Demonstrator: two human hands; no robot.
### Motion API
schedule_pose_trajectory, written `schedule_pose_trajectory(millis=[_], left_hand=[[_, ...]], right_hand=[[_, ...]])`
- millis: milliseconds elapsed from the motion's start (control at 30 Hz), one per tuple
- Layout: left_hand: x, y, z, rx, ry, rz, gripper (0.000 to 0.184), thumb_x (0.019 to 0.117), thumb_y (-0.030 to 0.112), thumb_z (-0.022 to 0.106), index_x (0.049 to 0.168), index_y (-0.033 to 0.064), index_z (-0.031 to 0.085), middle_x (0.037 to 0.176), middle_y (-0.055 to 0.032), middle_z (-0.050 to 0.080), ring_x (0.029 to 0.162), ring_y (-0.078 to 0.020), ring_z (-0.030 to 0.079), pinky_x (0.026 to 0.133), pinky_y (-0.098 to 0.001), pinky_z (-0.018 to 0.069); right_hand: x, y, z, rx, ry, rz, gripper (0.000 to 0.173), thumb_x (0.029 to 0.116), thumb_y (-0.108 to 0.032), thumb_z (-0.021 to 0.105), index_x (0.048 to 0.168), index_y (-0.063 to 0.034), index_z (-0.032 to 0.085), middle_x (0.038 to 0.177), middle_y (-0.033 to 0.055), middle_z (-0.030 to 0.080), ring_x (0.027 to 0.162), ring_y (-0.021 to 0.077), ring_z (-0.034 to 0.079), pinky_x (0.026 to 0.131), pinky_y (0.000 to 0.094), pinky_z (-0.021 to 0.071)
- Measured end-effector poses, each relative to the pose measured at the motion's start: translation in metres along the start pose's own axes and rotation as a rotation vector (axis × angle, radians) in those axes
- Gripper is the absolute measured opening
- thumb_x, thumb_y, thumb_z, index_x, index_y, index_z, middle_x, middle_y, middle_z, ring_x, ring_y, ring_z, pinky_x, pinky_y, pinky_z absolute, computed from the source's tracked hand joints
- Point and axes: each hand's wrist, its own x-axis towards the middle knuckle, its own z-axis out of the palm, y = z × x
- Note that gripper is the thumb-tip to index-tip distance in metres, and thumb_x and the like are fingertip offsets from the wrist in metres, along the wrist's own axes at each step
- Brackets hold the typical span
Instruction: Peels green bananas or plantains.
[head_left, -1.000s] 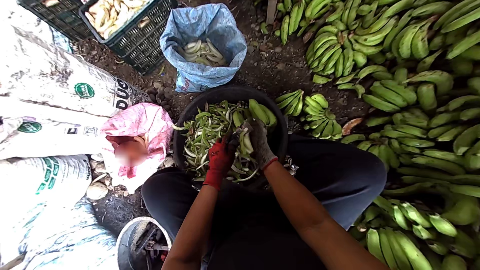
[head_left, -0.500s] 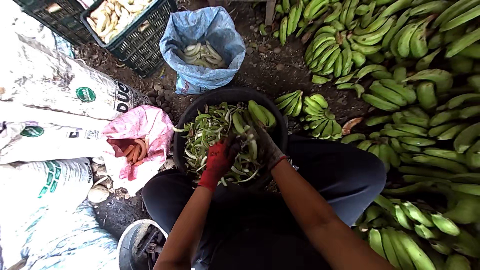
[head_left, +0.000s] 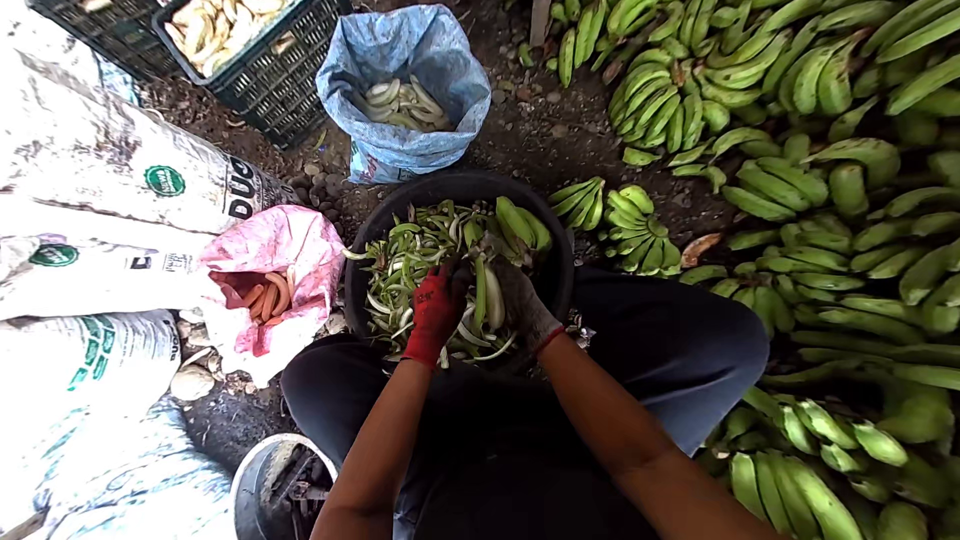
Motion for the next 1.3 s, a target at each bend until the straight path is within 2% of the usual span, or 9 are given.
schedule_pose_trajectory(millis=[100,233,400,567,767,867,1100,1233,1300], left_hand=[[0.002,-0.004,-0.007,-0.141,-0.050,-0.103,0.047,0.1112,0.041,0.036,0.148,0.0177,0.053,0.133,-0.0177,0.065,0.120,-0.0362,0.063,0.100,-0.0617,0.0487],[0.001,-0.014,0.005,-0.162,-0.042,-0.107,0.048,0.1105,0.044,0.036,0.147,0.0174,0.054,0.130,-0.0160,0.066,0.115,-0.0343,0.065,0.096,-0.0613,0.0508],[-0.021,-0.008,0.004,0.037,-0.175,0.291,0.053,0.1055,0.046,0.038,0.142,0.0154,0.061,0.121,-0.0181,0.068,0.105,-0.0361,0.068,0.088,-0.0592,0.0535],[-0.025,-0.010,0.002,0.227,-0.099,0.460,0.047,0.1005,0.041,0.051,0.138,0.0171,0.065,0.115,-0.0196,0.069,0.103,-0.0412,0.067,0.084,-0.0616,0.0506],[-0.012,0.002,0.009,0.135,0.063,0.059,0.046,0.1027,0.034,0.055,0.145,0.0164,0.059,0.127,-0.0244,0.064,0.107,-0.0454,0.065,0.088,-0.0652,0.0494],[-0.004,0.002,0.003,-0.035,0.039,-0.107,0.048,0.1094,0.040,0.040,0.149,0.0160,0.052,0.130,-0.0229,0.064,0.111,-0.0419,0.065,0.092,-0.0643,0.0508],[-0.003,-0.040,0.020,-0.095,-0.021,-0.267,0.057,0.1084,0.055,0.031,0.141,0.0173,0.060,0.118,-0.0159,0.070,0.109,-0.0334,0.067,0.095,-0.0590,0.0513],[-0.004,-0.050,0.017,-0.049,-0.097,-0.335,0.056,0.1094,0.052,0.032,0.138,0.0137,0.060,0.117,-0.0183,0.070,0.110,-0.0351,0.067,0.096,-0.0608,0.0504],[-0.004,-0.051,0.018,-0.097,-0.096,-0.343,0.056,0.1088,0.054,0.032,0.136,0.0155,0.061,0.112,-0.0160,0.070,0.104,-0.0328,0.067,0.092,-0.0591,0.0517]], right_hand=[[0.002,0.002,-0.005,-0.132,-0.091,-0.023,0.044,0.1087,-0.043,0.041,0.135,-0.0136,0.059,0.102,0.0070,0.068,0.082,0.0156,0.066,0.072,0.0355,0.0581],[0.009,0.004,-0.012,-0.004,-0.083,0.117,0.043,0.1075,-0.043,0.045,0.136,-0.0134,0.059,0.103,0.0087,0.071,0.081,0.0185,0.069,0.069,0.0353,0.0596],[0.023,-0.003,-0.036,0.417,-0.065,0.246,0.046,0.1054,-0.055,0.039,0.123,-0.0180,0.060,0.087,-0.0002,0.065,0.067,0.0081,0.062,0.057,0.0243,0.0544],[0.019,-0.010,-0.033,0.421,-0.103,0.257,0.045,0.1062,-0.054,0.037,0.116,-0.0165,0.061,0.082,-0.0010,0.064,0.061,0.0058,0.060,0.053,0.0207,0.0520],[0.007,0.001,-0.008,0.261,-0.039,0.088,0.038,0.1085,-0.044,0.041,0.125,-0.0160,0.061,0.092,0.0002,0.066,0.076,0.0084,0.064,0.068,0.0281,0.0571],[0.005,0.005,-0.011,0.126,-0.092,0.008,0.041,0.1081,-0.045,0.043,0.122,-0.0131,0.064,0.093,0.0033,0.068,0.079,0.0115,0.065,0.071,0.0314,0.0587],[0.014,0.015,-0.036,-0.084,-0.022,0.211,0.044,0.1048,-0.048,0.049,0.123,-0.0112,0.066,0.094,0.0061,0.068,0.075,0.0146,0.065,0.067,0.0327,0.0572],[0.043,-0.038,-0.031,-0.170,0.154,0.171,0.050,0.1049,-0.050,0.047,0.132,-0.0108,0.062,0.105,0.0087,0.068,0.084,0.0173,0.064,0.074,0.0386,0.0556],[0.086,-0.083,-0.022,0.082,0.179,0.074,0.039,0.1032,-0.041,0.052,0.119,-0.0069,0.063,0.094,0.0085,0.066,0.079,0.0181,0.065,0.070,0.0378,0.0569]])
